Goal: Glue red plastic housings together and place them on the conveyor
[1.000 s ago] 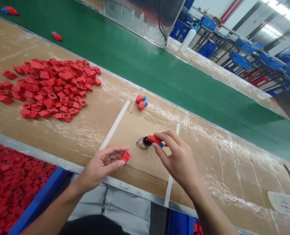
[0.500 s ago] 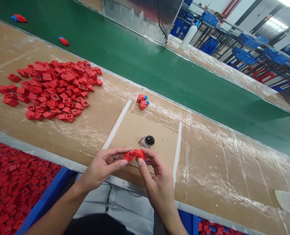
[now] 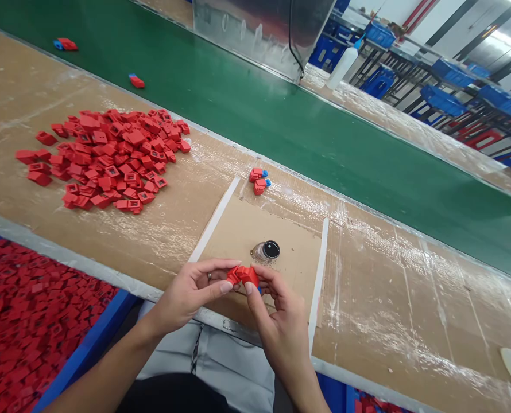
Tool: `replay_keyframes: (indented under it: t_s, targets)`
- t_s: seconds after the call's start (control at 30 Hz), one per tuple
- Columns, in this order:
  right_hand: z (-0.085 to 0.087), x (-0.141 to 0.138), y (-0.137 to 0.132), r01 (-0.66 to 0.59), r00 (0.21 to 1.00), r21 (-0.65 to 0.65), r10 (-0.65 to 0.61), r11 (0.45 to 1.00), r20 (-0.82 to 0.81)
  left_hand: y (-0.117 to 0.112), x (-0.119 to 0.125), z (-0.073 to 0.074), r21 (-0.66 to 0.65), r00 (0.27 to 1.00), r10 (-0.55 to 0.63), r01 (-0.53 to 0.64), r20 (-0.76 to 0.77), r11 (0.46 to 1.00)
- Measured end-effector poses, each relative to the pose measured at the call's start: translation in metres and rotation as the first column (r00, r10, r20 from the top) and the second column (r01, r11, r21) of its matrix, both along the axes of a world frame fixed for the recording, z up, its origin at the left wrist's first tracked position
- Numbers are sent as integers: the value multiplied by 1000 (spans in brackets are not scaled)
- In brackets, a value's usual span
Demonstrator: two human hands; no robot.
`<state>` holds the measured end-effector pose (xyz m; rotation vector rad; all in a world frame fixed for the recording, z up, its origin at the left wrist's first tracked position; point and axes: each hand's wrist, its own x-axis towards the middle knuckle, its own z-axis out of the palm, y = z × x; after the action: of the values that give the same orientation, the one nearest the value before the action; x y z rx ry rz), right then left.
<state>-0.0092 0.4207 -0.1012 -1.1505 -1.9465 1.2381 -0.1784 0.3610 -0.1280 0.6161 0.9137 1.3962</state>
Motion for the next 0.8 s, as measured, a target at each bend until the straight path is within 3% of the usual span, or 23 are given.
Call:
replay_keyframes:
  t_s: [0.33, 0.57, 0.8]
  targets:
    - [-1, 0, 0, -92, 990, 224, 65, 970, 125, 0, -2, 0, 9, 987, 21, -19, -161, 1000]
    - [0, -4, -4, -171, 978, 231, 137, 958, 157, -5, -1, 1, -20, 971, 24, -29, -236, 999]
    - [-8, 3, -1, -123, 991, 203, 110, 971, 77, -6, 0, 0, -53, 982, -6, -4, -189, 999]
